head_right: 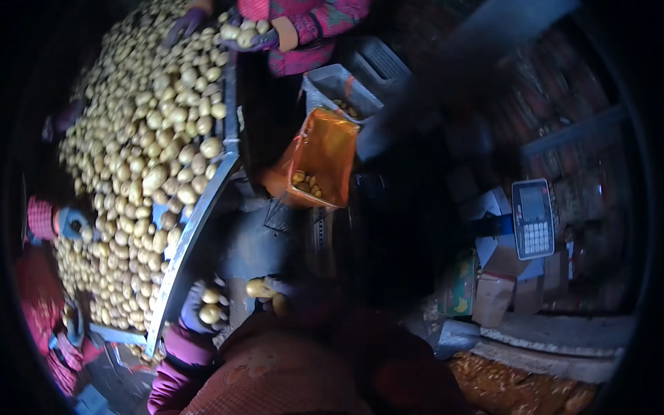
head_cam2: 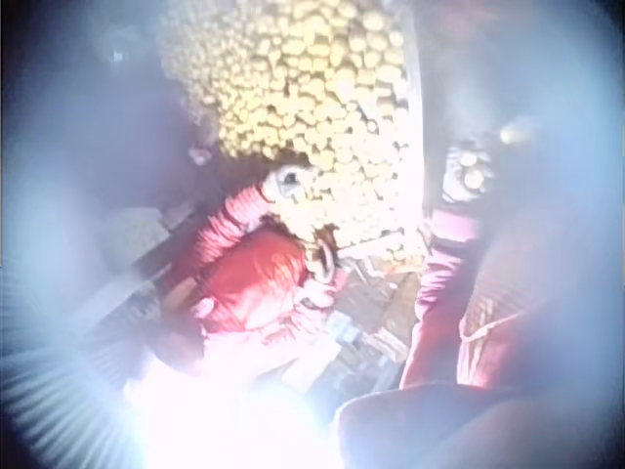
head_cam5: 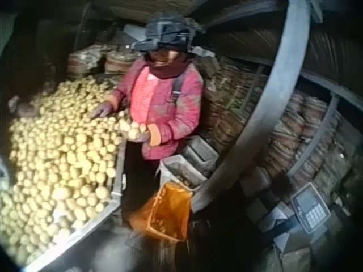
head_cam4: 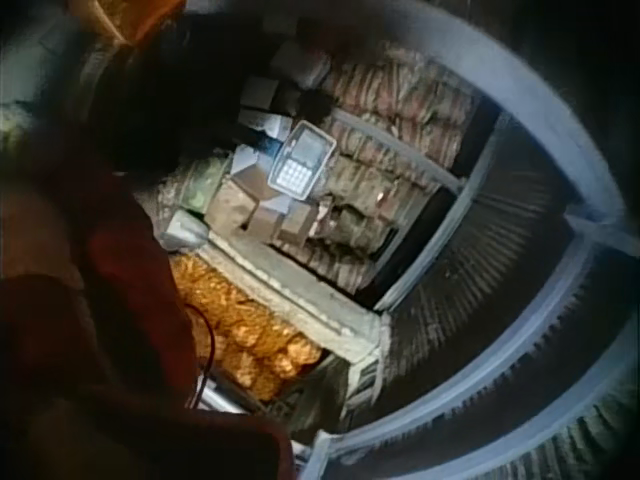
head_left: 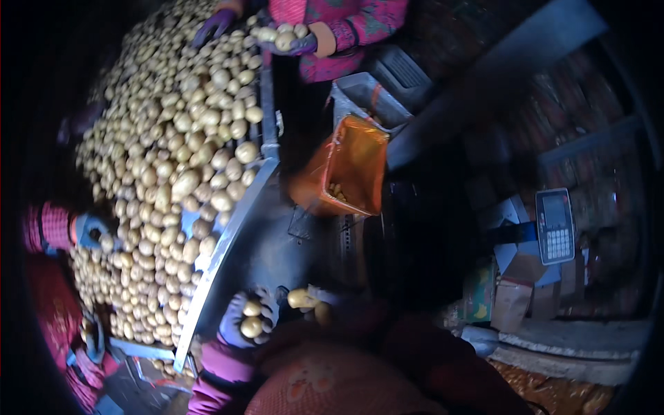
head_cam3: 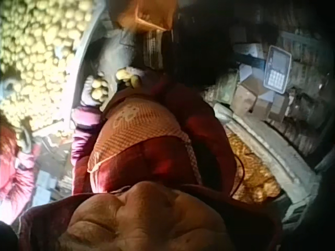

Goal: Sorting potatoes by hand on a sorting table and placing them into crates or bags.

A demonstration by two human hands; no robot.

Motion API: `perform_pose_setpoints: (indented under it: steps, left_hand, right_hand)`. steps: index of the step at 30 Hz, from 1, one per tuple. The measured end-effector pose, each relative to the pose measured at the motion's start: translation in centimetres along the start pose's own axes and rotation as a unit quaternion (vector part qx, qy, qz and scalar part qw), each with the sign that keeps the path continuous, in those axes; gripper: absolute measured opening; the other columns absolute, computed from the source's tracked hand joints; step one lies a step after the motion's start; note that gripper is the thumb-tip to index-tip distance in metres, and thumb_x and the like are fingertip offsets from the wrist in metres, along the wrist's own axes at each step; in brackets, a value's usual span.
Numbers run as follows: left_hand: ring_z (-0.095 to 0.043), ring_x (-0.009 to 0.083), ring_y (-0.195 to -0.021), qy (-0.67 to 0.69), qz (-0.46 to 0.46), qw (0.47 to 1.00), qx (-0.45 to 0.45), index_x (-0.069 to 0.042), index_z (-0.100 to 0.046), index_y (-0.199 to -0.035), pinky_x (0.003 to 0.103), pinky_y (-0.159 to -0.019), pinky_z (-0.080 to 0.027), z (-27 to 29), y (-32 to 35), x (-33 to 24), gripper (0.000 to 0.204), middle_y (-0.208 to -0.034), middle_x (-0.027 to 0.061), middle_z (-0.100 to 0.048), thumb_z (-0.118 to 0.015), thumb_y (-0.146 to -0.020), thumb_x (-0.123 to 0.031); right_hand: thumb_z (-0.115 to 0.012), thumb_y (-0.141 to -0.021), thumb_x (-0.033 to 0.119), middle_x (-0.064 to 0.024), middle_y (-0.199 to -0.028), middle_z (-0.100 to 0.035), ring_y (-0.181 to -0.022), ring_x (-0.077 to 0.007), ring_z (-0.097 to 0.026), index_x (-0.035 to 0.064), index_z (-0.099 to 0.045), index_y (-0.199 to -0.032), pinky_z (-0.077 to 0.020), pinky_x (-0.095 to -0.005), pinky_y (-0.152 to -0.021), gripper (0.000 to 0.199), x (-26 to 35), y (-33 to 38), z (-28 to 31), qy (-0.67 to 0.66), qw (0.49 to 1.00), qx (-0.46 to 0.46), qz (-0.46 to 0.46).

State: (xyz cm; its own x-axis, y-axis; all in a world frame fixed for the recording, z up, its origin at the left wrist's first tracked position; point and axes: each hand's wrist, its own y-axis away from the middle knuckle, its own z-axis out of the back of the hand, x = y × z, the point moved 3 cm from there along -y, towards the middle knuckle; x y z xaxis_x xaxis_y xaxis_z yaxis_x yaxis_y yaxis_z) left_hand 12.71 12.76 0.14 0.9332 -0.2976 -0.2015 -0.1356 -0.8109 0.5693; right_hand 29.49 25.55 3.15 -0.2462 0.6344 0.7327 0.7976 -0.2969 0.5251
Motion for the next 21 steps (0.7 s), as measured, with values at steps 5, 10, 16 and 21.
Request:
perform_pose_setpoints:
  steps: [5,10,16,21]
  left_hand:
    - [-0.058,0.0252,-0.071,-0.085,0.088,0.991,-0.049,-0.013,-0.049,-0.124,0.03,-0.048,-0.043,0.2,-4.6,2.1,0.042,-0.095,0.0132,-0.06,-0.049,-0.094,-0.043]
    - [-0.058,0.0269,-0.073,-0.016,0.115,0.991,-0.063,-0.016,-0.048,-0.127,0.032,-0.052,-0.045,-3.0,-7.1,2.0,0.047,-0.1,0.0134,-0.06,-0.053,-0.092,-0.046]
    - [-0.063,0.0314,-0.089,-0.079,0.047,0.98,-0.176,-0.013,-0.038,-0.139,0.038,-0.055,-0.054,-4.5,-9.8,1.5,0.054,-0.115,0.0148,-0.059,-0.045,-0.097,-0.046]
    - [-0.061,0.0328,-0.094,-0.065,0.064,0.986,-0.137,-0.018,-0.04,-0.137,0.043,-0.062,-0.052,-5.0,-12.5,2.1,0.049,-0.115,0.0131,-0.059,-0.048,-0.095,-0.042]
  right_hand:
    - [-0.051,-0.097,0.035,-0.0038,-0.091,-0.06,-0.076,-0.012,-0.058,0.0054,-0.057,-0.111,-0.0494,-0.0248,-0.064,0.033,1.5,-1.9,4.2,-0.061,0.997,-0.006,0.047]
    - [-0.053,-0.096,0.034,-0.0048,-0.093,-0.06,-0.078,-0.0131,-0.059,0.0051,-0.057,-0.111,-0.0501,-0.0259,-0.066,0.033,0.5,0.2,10.3,-0.15,0.987,-0.037,0.044]
    - [-0.054,-0.095,0.033,-0.0059,-0.095,-0.06,-0.08,-0.0144,-0.059,0.0048,-0.057,-0.112,-0.051,-0.0272,-0.069,0.033,-2.4,5.5,15.3,-0.254,0.963,-0.091,0.004]
    - [-0.056,-0.095,0.032,-0.0069,-0.097,-0.06,-0.082,-0.0156,-0.059,0.0046,-0.057,-0.112,-0.0518,-0.0282,-0.071,0.033,-2.7,2.0,16.7,-0.282,0.956,-0.074,0.011]
